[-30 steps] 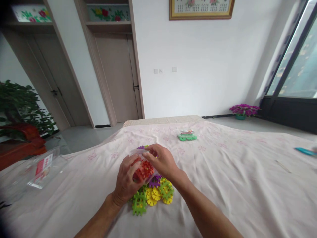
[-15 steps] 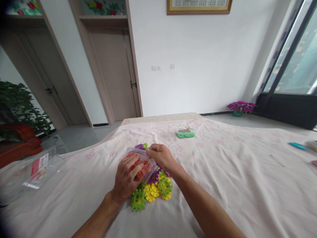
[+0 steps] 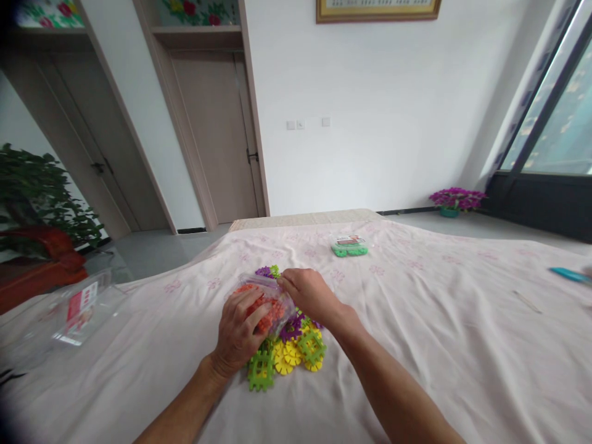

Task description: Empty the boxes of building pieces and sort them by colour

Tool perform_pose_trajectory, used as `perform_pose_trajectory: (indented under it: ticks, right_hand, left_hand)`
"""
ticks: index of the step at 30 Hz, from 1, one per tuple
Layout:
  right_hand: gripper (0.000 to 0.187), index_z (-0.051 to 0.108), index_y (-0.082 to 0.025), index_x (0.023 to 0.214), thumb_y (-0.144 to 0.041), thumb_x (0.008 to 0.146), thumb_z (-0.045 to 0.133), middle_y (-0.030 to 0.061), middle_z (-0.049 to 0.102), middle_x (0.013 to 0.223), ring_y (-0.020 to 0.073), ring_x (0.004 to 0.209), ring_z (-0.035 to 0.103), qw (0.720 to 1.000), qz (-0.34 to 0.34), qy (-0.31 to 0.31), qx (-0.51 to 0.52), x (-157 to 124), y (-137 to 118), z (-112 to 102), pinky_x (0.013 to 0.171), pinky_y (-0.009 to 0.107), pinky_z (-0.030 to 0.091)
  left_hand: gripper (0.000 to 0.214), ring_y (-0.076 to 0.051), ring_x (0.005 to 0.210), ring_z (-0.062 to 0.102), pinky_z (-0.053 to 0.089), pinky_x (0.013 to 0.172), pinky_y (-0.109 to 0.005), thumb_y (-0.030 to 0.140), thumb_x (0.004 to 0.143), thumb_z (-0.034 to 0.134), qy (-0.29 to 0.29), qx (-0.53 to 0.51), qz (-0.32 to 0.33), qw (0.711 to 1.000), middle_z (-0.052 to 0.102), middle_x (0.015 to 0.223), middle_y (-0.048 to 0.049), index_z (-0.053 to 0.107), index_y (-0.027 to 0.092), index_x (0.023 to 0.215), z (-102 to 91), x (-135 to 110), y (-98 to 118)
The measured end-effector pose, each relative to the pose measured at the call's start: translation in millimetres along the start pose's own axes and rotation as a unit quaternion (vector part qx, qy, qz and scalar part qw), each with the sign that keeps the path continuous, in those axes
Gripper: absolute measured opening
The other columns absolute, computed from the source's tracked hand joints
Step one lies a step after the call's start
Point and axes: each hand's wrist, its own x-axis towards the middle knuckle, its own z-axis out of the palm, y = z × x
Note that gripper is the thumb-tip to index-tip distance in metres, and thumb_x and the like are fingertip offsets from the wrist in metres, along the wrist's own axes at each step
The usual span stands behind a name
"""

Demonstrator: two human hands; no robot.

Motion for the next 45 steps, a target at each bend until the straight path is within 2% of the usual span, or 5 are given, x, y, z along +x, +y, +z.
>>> perform_pose_trajectory:
  ticks: [14, 22, 37, 41, 45]
  right_hand:
    - [0.028, 0.058, -0.02, 0.069, -0.021, 0.094, 0.047, -0.0002, 0.061, 0.067, 0.0123, 0.06, 0.05, 0.999, -0.02, -0.018, -0.033, 0, -2, -3, 0.06, 0.025, 0.033]
    - [0.029, 0.06, -0.019, 0.08, -0.026, 0.099, 0.039, 0.0016, 0.062, 0.073, 0.0156, 0.07, 0.057, 0.995, 0.055, 0.087, 0.006, 6, 24, 22, 0.069, 0.027, 0.04]
    - [0.023, 0.063, -0.022, 0.11, -0.036, 0.093, 0.059, 0.006, 0.067, 0.102, 0.0228, 0.097, 0.06, 0.996, 0.04, 0.082, -0.001, 3, 13, 51, 0.084, 0.035, 0.046]
    - [0.013, 0.062, -0.021, 0.086, -0.026, 0.094, 0.053, 0.0008, 0.064, 0.081, 0.017, 0.078, 0.059, 0.988, 0.043, 0.108, 0.099, 4, 25, 58, 0.073, 0.029, 0.044]
    - [0.009, 0.061, -0.022, 0.09, -0.026, 0.093, 0.054, 0.0007, 0.064, 0.086, 0.0165, 0.081, 0.059, 0.979, 0.0, 0.139, 0.151, 1, 34, 66, 0.075, 0.028, 0.045]
  left_hand:
    - [0.056, -0.028, 0.129, 0.051, 0.04, 0.109, -0.051, 0.009, 0.08, 0.063, -0.016, -0.01, -0.006, 1.0, 0.057, 0.133, -0.0105, 0.054, 0.031, 0.131, 0.7, -3, 0]
    - [0.095, -0.04, 0.146, 0.026, 0.017, 0.117, -0.064, 0.066, 0.078, 0.065, -0.009, -0.062, -0.174, 0.983, 0.029, 0.156, -0.0225, 0.028, 0.019, 0.152, 1.3, -5, -5]
    - [0.027, -0.022, 0.122, 0.058, 0.04, 0.111, -0.046, 0.027, 0.097, 0.047, 0.036, -0.155, -0.272, 0.949, 0.068, 0.124, -0.0059, 0.066, 0.025, 0.117, -4.5, -6, -21]
    - [0.045, -0.025, 0.13, 0.051, 0.036, 0.115, -0.046, 0.038, 0.089, 0.062, 0.126, -0.148, -0.4, 0.896, 0.058, 0.135, -0.01, 0.056, 0.024, 0.132, -0.1, -8, -33]
    - [0.078, -0.028, 0.135, 0.047, 0.039, 0.112, -0.044, 0.052, 0.075, 0.076, 0.141, -0.296, -0.603, 0.727, 0.047, 0.146, -0.0119, 0.044, 0.026, 0.141, -0.4, 0, -43]
